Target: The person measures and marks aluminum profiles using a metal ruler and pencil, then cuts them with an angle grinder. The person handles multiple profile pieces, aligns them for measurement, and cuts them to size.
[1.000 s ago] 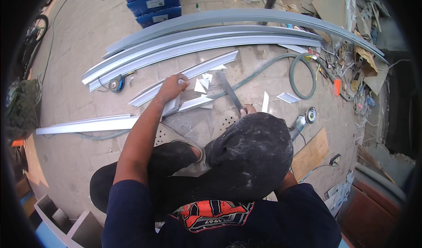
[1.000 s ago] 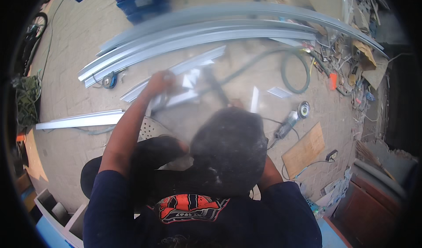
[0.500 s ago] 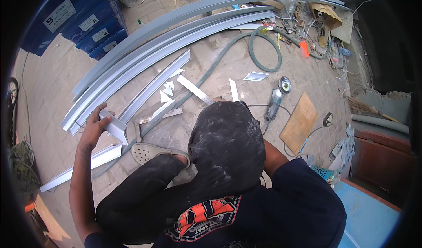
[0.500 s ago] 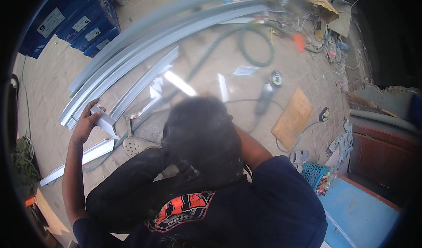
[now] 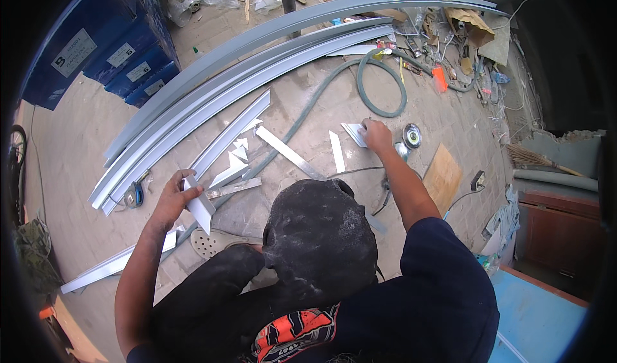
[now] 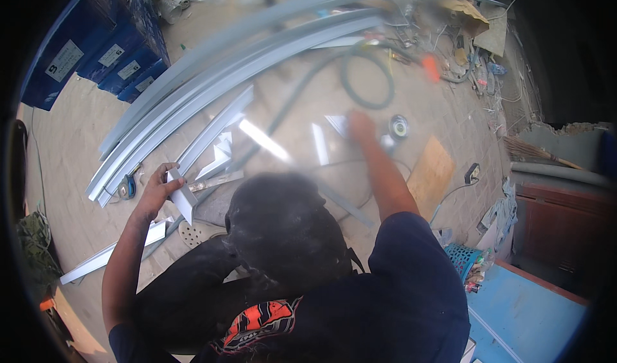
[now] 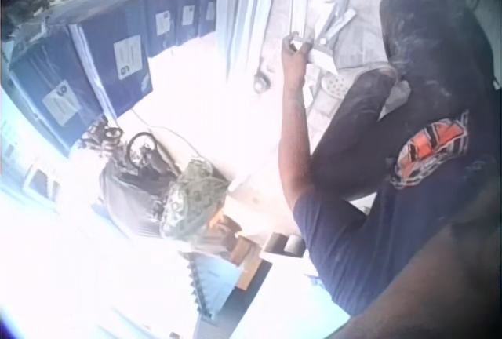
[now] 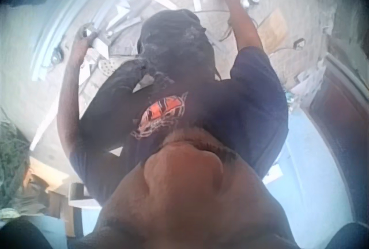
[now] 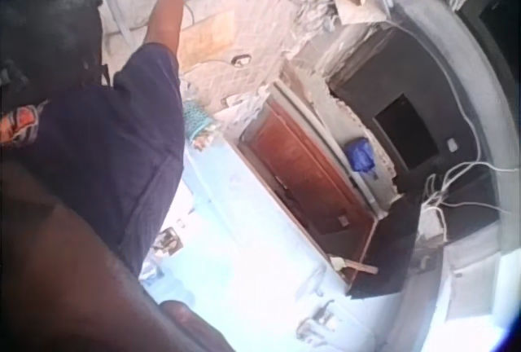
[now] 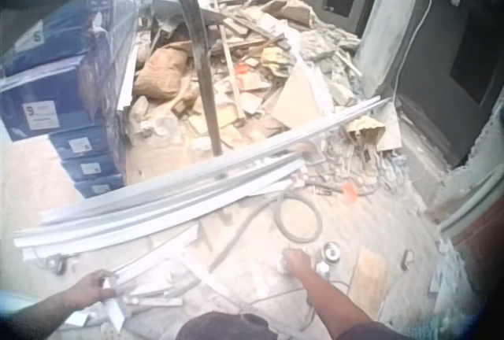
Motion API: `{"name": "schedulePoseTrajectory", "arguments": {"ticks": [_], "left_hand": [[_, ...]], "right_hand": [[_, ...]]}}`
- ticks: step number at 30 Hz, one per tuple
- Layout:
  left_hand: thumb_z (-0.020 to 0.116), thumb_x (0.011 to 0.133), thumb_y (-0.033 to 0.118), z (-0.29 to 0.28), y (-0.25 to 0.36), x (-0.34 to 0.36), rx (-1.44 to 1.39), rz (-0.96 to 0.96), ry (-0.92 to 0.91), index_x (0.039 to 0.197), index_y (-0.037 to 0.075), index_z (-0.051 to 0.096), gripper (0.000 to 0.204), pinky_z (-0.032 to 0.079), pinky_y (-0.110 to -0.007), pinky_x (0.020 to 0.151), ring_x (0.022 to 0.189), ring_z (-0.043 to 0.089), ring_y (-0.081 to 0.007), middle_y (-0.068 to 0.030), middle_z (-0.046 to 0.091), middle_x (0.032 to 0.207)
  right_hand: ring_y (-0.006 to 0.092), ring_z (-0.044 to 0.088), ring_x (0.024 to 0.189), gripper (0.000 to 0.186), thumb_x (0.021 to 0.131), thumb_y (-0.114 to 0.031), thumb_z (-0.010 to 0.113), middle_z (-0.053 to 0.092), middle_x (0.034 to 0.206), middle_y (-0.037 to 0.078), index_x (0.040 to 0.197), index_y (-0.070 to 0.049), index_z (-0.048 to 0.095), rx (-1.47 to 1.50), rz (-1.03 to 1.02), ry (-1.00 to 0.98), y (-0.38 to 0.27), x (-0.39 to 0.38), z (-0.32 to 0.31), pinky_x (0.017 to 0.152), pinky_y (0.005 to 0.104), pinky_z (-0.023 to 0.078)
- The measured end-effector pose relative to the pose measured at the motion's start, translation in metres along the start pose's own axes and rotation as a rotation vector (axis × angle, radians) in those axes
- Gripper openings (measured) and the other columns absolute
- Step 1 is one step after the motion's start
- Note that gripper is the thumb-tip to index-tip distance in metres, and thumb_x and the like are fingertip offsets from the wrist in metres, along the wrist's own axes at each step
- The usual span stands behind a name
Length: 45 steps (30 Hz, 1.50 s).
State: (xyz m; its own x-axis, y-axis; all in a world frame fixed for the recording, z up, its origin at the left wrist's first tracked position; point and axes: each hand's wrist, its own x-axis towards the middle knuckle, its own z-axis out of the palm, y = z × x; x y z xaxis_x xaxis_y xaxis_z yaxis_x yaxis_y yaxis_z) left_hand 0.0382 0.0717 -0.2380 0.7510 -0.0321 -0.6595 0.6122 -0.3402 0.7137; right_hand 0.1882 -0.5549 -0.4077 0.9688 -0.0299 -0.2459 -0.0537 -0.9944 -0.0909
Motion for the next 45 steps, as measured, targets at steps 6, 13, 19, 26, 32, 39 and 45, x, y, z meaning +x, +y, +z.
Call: {"name": "schedulePoseTrajectory", "arguments": {"ticks": [6,13,19,26,32,39,45], "left_hand": [[0.081,0.095,0.026,0.080,0.015,0.069,0.293,0.271,-0.017,0.149,0.010,0.064,0.058,0.056,-0.042,0.098,0.109,0.072,-0.0328,-0.0204,0.074,0.128],[0.077,0.099,0.029,0.125,0.031,0.098,-0.091,0.262,0.039,0.152,0.014,0.062,0.058,0.056,-0.043,0.099,0.114,0.070,-0.0285,-0.0163,0.073,0.126],[0.067,0.106,0.030,0.122,0.038,0.068,-0.510,0.147,0.085,0.154,0.016,0.061,0.051,0.054,-0.041,0.098,0.110,0.066,-0.0207,-0.0108,0.070,0.127],[0.071,0.107,0.048,0.126,0.054,0.063,-0.425,0.281,-0.036,0.145,0.001,0.056,0.063,0.058,-0.040,0.091,0.115,0.071,-0.0260,-0.0164,0.073,0.122],[0.081,0.099,0.043,0.144,0.049,0.063,-0.482,0.234,-0.009,0.144,-0.003,0.049,0.071,0.065,-0.039,0.086,0.102,0.073,-0.0215,-0.0158,0.072,0.118],[0.088,0.093,0.040,0.161,0.045,0.064,-0.771,0.126,-0.125,0.153,-0.001,0.037,0.089,0.063,-0.045,0.093,0.115,0.070,-0.0264,-0.0172,0.067,0.128],[0.091,0.091,0.031,0.159,0.043,0.071,-0.756,0.193,0.089,0.151,0.000,0.038,0.085,0.066,-0.042,0.084,0.114,0.069,-0.0274,-0.0163,0.065,0.127]], "right_hand": [[0.0089,0.071,0.080,0.024,0.108,-0.028,0.074,0.073,0.093,0.001,0.116,-0.005,0.072,1.384,0.352,-0.195,-0.073,-0.030,-0.020,0.071,0.0267,0.060],[0.0135,0.075,0.086,0.026,0.110,-0.027,0.071,0.076,0.099,0.004,0.125,-0.006,0.067,2.031,0.152,-0.525,-0.188,-0.063,-0.055,0.074,0.0283,0.062],[0.0098,0.069,0.075,0.024,0.109,-0.026,0.071,0.073,0.093,0.001,0.119,-0.004,0.071,1.493,-0.066,-0.426,-0.244,-0.062,-0.073,0.067,0.0242,0.056],[0.0113,0.066,0.080,0.036,0.101,-0.028,0.080,0.072,0.094,0.003,0.123,-0.001,0.073,1.293,-0.176,-0.404,-0.297,-0.058,-0.064,0.068,0.0268,0.053],[0.0169,0.069,0.089,0.036,0.097,-0.025,0.082,0.073,0.095,0.007,0.121,0.001,0.073,0.974,-0.169,-0.085,-0.278,-0.085,-0.042,0.082,0.0331,0.056],[0.0170,0.069,0.084,0.029,0.097,-0.022,0.080,0.074,0.092,0.009,0.116,-0.001,0.073,0.894,-0.210,0.084,-0.274,-0.094,-0.024,0.080,0.0346,0.056],[0.0291,0.073,0.103,0.046,0.094,-0.030,0.083,0.076,0.112,0.015,0.130,-0.004,0.070,0.437,-0.220,0.139,-0.229,-0.107,-0.012,0.093,0.0442,0.056]]}}
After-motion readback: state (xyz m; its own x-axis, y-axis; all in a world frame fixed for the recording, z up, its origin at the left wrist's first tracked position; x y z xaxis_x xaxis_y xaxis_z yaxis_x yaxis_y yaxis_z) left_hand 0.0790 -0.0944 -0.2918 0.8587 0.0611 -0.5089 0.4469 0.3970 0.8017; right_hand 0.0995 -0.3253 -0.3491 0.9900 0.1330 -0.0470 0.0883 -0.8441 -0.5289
